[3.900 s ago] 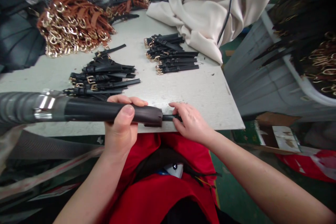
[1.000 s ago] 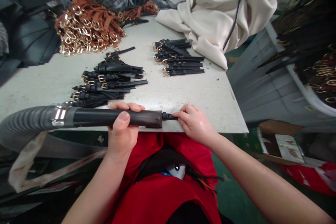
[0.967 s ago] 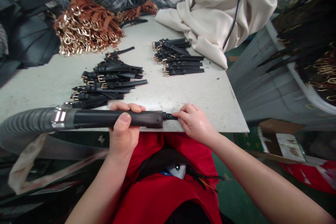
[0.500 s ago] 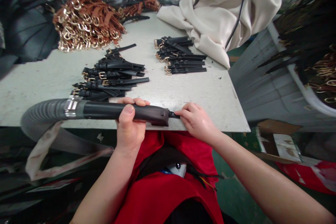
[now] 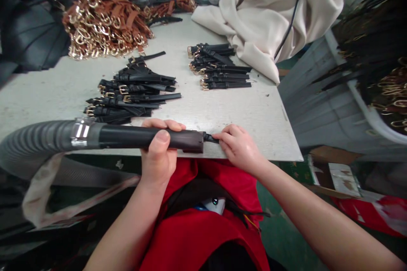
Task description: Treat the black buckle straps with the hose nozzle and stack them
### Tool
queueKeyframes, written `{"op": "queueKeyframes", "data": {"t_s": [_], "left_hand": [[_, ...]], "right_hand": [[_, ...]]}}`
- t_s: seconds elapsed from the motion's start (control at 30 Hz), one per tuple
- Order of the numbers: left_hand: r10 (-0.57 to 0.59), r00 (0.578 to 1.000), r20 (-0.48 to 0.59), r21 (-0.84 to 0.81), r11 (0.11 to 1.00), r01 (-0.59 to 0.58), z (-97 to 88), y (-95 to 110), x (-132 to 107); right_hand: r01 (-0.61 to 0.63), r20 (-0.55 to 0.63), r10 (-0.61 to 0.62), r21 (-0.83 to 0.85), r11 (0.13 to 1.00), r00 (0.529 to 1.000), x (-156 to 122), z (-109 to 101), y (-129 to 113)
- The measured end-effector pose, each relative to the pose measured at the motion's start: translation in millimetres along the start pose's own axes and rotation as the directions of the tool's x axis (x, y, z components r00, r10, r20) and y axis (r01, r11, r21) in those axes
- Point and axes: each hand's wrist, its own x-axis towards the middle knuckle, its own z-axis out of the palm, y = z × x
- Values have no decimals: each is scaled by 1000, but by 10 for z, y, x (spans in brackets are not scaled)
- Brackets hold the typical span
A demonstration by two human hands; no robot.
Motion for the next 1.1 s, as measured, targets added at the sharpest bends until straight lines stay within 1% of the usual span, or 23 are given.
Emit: {"op": "queueKeyframes", "data": {"t_s": [0.1, 0.27, 0.33, 0.4, 0.47, 0.53, 0.57, 0.63, 0.77, 0.83, 0.9, 0.97, 1.03, 1.1], "left_hand": [[-18, 1000, 25, 15, 1000, 17, 3, -17, 10], [0, 1000, -7, -43, 999, -1, 55, -33, 49], [-33, 999, -19, -67, 997, 32, 53, -54, 90], [-84, 995, -58, -85, 993, 79, -9, -38, 137], [-102, 988, -113, -90, 992, 92, -107, 19, 172], [-69, 985, -158, -79, 995, 57, -176, 85, 181], [-45, 985, -165, -67, 997, 34, -179, 103, 177], [-10, 990, -143, -44, 999, 4, -119, 90, 165], [-2, 999, -49, -47, 999, 0, 72, -64, 201], [-30, 999, -40, -54, 998, 28, 80, -104, 234], [-58, 997, -55, -52, 997, 55, 34, -102, 247], [-56, 996, -67, -54, 997, 53, -2, -97, 242], [-35, 997, -63, -58, 998, 31, 22, -125, 237], [-38, 998, -54, -67, 997, 34, 96, -179, 261]], "right_hand": [[-7, 8, 7, -1, 1000, 1000, 8, -4, -10], [-8, 24, 8, -2, 1000, 1000, 17, -7, -9], [-14, 23, 14, 1, 1000, 1000, 19, -7, -5], [-17, 23, 17, 6, 1000, 1000, 20, -6, -6], [-16, 22, 16, 8, 1000, 1000, 19, -4, -12], [-15, 16, 14, 7, 1000, 1000, 17, -3, -17], [-14, 12, 14, 4, 1000, 1000, 15, -3, -18], [-6, 7, 6, 1, 1000, 1000, 11, -4, -13], [-6, 6, 6, 2, 1000, 1000, 13, -12, -6], [-20, 10, 20, 1, 1000, 1000, 17, -15, -13], [-22, 19, 22, -6, 1000, 1000, 22, -15, -22], [-13, 22, 13, -9, 1000, 1000, 25, -13, -25], [-3, 21, 3, -5, 1000, 1000, 26, -10, -22], [-7, 19, 7, 0, 1000, 1000, 25, -8, -17]]}}
